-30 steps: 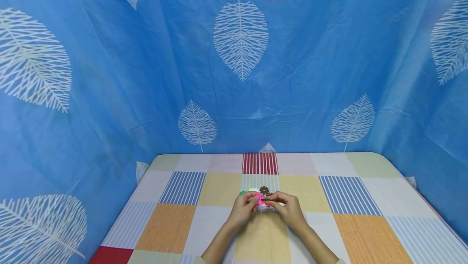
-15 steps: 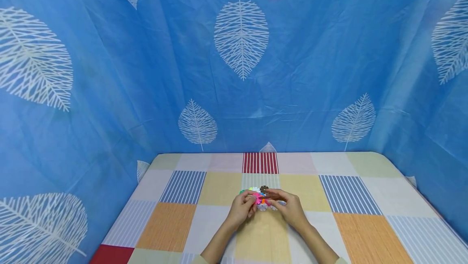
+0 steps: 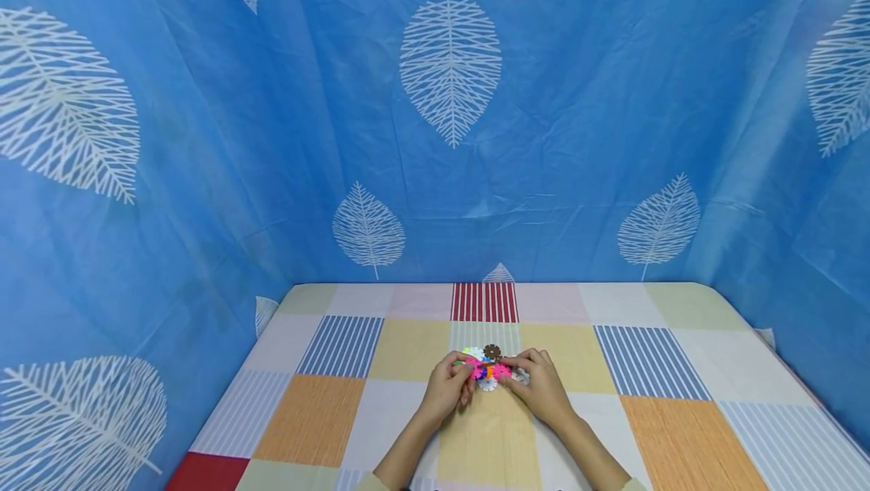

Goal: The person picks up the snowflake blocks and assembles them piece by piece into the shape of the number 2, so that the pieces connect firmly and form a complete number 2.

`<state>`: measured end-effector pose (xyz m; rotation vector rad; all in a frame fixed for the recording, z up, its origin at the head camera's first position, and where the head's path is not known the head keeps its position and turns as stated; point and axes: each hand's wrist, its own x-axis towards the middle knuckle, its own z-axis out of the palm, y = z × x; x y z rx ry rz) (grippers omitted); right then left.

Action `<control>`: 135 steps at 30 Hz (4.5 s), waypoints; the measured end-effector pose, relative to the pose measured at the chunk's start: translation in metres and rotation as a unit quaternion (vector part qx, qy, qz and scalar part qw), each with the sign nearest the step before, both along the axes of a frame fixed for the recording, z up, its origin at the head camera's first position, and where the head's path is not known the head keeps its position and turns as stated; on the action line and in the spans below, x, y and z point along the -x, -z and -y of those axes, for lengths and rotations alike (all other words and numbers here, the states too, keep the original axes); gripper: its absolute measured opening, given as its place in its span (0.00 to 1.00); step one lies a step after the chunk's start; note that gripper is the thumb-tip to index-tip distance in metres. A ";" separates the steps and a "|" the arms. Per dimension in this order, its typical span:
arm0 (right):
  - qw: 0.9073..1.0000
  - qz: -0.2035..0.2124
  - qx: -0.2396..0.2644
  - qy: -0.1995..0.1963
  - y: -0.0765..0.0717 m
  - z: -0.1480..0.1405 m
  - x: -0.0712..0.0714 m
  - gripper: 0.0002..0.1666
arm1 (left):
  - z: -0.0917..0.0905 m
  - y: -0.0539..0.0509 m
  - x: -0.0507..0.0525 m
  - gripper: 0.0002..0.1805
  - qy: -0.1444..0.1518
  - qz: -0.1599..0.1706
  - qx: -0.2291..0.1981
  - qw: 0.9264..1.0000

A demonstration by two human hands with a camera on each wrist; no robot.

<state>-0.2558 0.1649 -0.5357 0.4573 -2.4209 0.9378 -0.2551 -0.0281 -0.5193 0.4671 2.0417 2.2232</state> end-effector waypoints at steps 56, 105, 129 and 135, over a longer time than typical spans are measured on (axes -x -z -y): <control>0.910 0.132 0.362 -0.156 -0.008 0.011 -0.007 0.15 | 0.000 -0.029 -0.022 0.11 0.000 0.005 0.048 0.999; 0.989 0.110 0.040 -0.085 -0.006 -0.063 0.008 0.15 | 0.004 -0.026 -0.016 0.07 -0.035 0.031 0.012 0.999; 0.952 0.086 0.237 -0.171 -0.046 -0.007 -0.018 0.07 | 0.002 -0.023 -0.017 0.08 -0.019 0.032 -0.021 0.999; 0.954 0.076 0.247 -0.150 -0.047 0.007 -0.023 0.07 | 0.001 -0.022 -0.015 0.09 -0.010 0.038 -0.039 0.998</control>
